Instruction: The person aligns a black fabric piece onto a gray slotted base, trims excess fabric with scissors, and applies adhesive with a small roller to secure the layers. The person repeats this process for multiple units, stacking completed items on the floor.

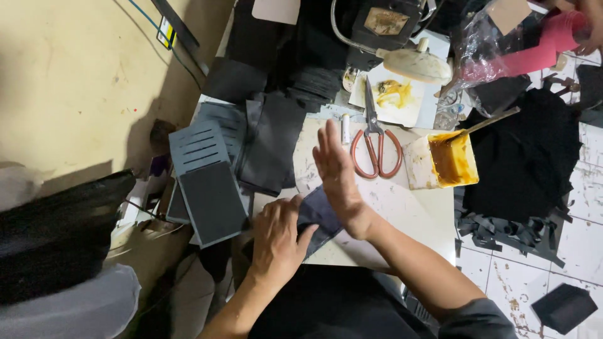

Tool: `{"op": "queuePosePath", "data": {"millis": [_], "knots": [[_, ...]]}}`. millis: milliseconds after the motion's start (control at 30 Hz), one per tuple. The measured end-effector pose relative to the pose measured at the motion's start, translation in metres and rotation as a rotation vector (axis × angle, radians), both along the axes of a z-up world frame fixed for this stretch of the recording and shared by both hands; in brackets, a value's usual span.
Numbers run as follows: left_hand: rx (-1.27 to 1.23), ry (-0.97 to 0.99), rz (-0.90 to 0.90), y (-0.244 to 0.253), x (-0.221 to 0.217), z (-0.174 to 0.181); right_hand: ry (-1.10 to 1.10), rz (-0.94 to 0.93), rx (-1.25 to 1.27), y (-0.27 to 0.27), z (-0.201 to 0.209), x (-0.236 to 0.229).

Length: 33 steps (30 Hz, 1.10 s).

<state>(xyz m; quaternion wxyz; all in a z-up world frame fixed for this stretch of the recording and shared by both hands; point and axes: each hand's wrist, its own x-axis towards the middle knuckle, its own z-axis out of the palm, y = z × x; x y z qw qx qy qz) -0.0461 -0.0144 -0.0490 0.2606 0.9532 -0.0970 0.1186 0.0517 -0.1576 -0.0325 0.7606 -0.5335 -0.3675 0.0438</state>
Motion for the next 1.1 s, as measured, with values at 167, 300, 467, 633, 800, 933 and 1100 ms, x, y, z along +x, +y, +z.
{"op": "queuePosePath", "data": {"millis": [167, 300, 467, 633, 800, 933, 1100], "knots": [[0.07, 0.052, 0.047, -0.004, 0.004, 0.0, 0.147, 0.088, -0.258, -0.004, -0.061, 0.022], [0.088, 0.101, 0.028, -0.002, 0.003, 0.001, 0.044, -0.235, -0.422, -0.041, 0.022, 0.028], [0.11, 0.21, 0.034, -0.002, 0.015, -0.009, -0.661, -0.798, -1.074, -0.056, -0.012, 0.061], [0.063, 0.284, -0.014, 0.003, 0.021, -0.014, -0.867, -0.872, -1.33, -0.049, -0.052, 0.074], [-0.087, 0.264, -0.095, 0.008, 0.019, -0.006, -0.769, -0.776, -1.16, -0.058, -0.035, 0.07], [-0.108, 0.53, -0.046, -0.001, 0.032, 0.013, -0.536, -0.721, -0.766, -0.077, 0.057, 0.03], [-0.015, 0.175, -0.201, -0.04, 0.072, -0.014, -0.364, -0.945, -0.652, -0.132, 0.084, 0.01]]}}
